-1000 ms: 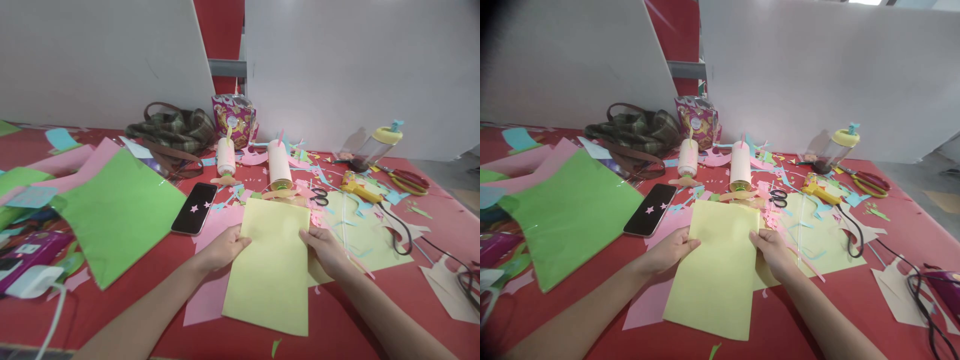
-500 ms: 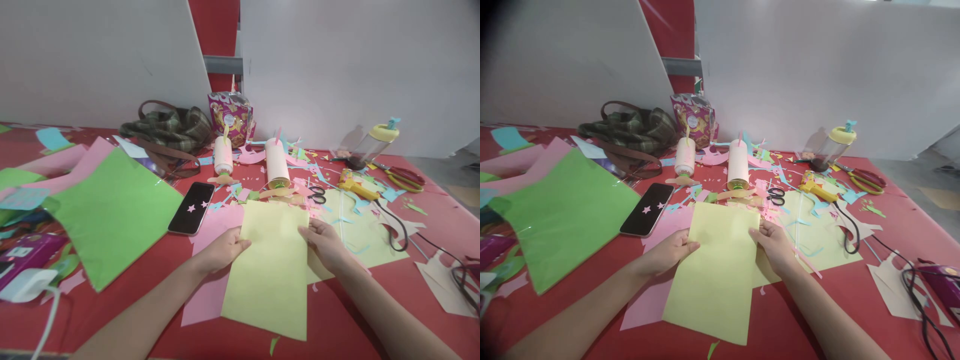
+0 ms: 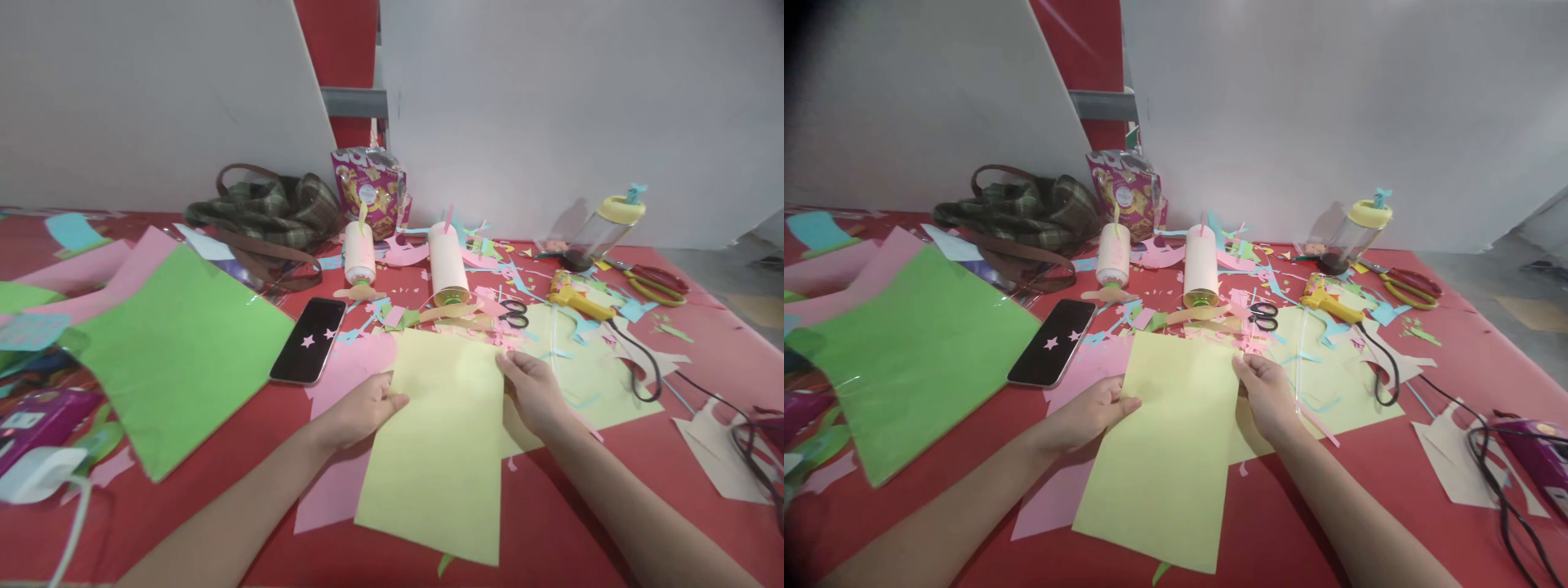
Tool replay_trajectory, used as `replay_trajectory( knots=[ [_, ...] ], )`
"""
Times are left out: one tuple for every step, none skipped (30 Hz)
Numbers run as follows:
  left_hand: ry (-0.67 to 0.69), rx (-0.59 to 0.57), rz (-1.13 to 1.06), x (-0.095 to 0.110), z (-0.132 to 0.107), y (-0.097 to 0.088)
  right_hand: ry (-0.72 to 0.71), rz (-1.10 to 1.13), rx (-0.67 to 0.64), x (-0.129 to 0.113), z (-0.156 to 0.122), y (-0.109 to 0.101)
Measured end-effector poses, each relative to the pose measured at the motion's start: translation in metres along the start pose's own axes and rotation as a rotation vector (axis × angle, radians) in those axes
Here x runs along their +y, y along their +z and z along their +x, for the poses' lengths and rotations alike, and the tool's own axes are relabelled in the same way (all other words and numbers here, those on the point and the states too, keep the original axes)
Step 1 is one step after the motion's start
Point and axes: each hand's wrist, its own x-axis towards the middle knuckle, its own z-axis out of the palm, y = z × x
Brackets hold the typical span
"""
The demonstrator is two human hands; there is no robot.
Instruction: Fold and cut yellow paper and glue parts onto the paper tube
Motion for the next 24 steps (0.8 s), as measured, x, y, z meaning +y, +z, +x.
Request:
replay_trajectory(
  knots=[
    [-0.004, -0.001, 0.006, 0.000, 0.000, 0.000, -0.008, 0.027, 0.025, 0.000, 0.001, 0.000],
    [-0.006, -0.003, 0.012, 0.000, 0.000, 0.000, -0.011, 0.057, 0.051, 0.000, 0.001, -0.001],
    [-0.003, -0.005, 0.014, 0.000, 0.000, 0.000, -0.010, 0.076, 0.070, 0.000, 0.001, -0.001],
    [0.000, -0.006, 0.014, 0.000, 0.000, 0.001, -0.009, 0.069, 0.076, 0.001, 0.002, -0.002],
    [0.004, -0.005, 0.009, -0.001, 0.001, 0.001, -0.010, 0.054, 0.081, 0.002, 0.002, -0.002],
    [0.007, -0.004, 0.001, -0.001, 0.001, 0.001, -0.013, 0.035, 0.084, 0.002, 0.002, -0.002],
    [0.007, -0.002, -0.010, -0.002, 0.001, 0.001, -0.021, 0.017, 0.092, 0.003, 0.003, -0.003],
    [0.003, -0.001, -0.022, -0.002, 0.001, 0.002, -0.032, 0.001, 0.105, 0.004, 0.003, -0.003],
    [-0.006, -0.002, -0.039, -0.002, 0.001, 0.002, -0.045, -0.009, 0.123, 0.004, 0.003, -0.004],
    [-0.016, -0.004, -0.060, -0.002, 0.001, 0.002, -0.065, -0.012, 0.144, 0.004, 0.003, -0.004],
    [-0.023, -0.004, -0.087, -0.002, 0.001, 0.002, -0.103, -0.015, 0.165, 0.004, 0.003, -0.005],
    [-0.026, -0.002, -0.119, -0.002, 0.001, 0.001, -0.169, -0.030, 0.187, 0.002, 0.003, -0.005],
    [-0.023, -0.001, -0.156, -0.002, 0.001, 0.001, -0.266, -0.070, 0.207, 0.001, 0.003, -0.005],
    [-0.016, -0.001, -0.195, -0.002, 0.001, 0.000, -0.389, -0.149, 0.218, -0.001, 0.002, -0.005],
    [-0.005, -0.004, -0.233, -0.001, 0.001, 0.000, -0.531, -0.261, 0.226, -0.002, 0.001, -0.005],
    [0.004, -0.014, -0.268, -0.001, 0.000, -0.001, -0.675, -0.394, 0.228, -0.003, 0.000, -0.004],
    [0.009, -0.030, -0.296, -0.001, 0.000, -0.001, -0.801, -0.531, 0.219, -0.004, -0.001, -0.004],
    [0.009, -0.050, -0.319, -0.001, -0.001, 0.000, -0.897, -0.652, 0.200, -0.004, -0.003, -0.003],
    [0.005, -0.068, -0.336, 0.000, -0.001, 0.000, -0.962, -0.742, 0.171, -0.004, -0.004, -0.003],
    [-0.001, -0.072, -0.348, 0.000, -0.001, 0.000, -1.000, -0.793, 0.129, -0.004, -0.006, -0.003],
    [-0.009, -0.059, -0.346, 0.000, 0.000, 0.000, -1.010, -0.808, 0.075, -0.003, -0.008, -0.003],
    [-0.016, -0.023, -0.327, 0.000, 0.000, -0.001, -0.988, -0.794, 0.021, -0.003, -0.009, -0.003],
    [-0.017, 0.033, -0.302, -0.001, 0.002, -0.002, -0.937, -0.757, -0.010, -0.003, -0.010, -0.004],
    [-0.012, 0.095, -0.257, -0.001, 0.003, -0.003, -0.857, -0.707, -0.014, -0.004, -0.011, -0.004]
  ],
)
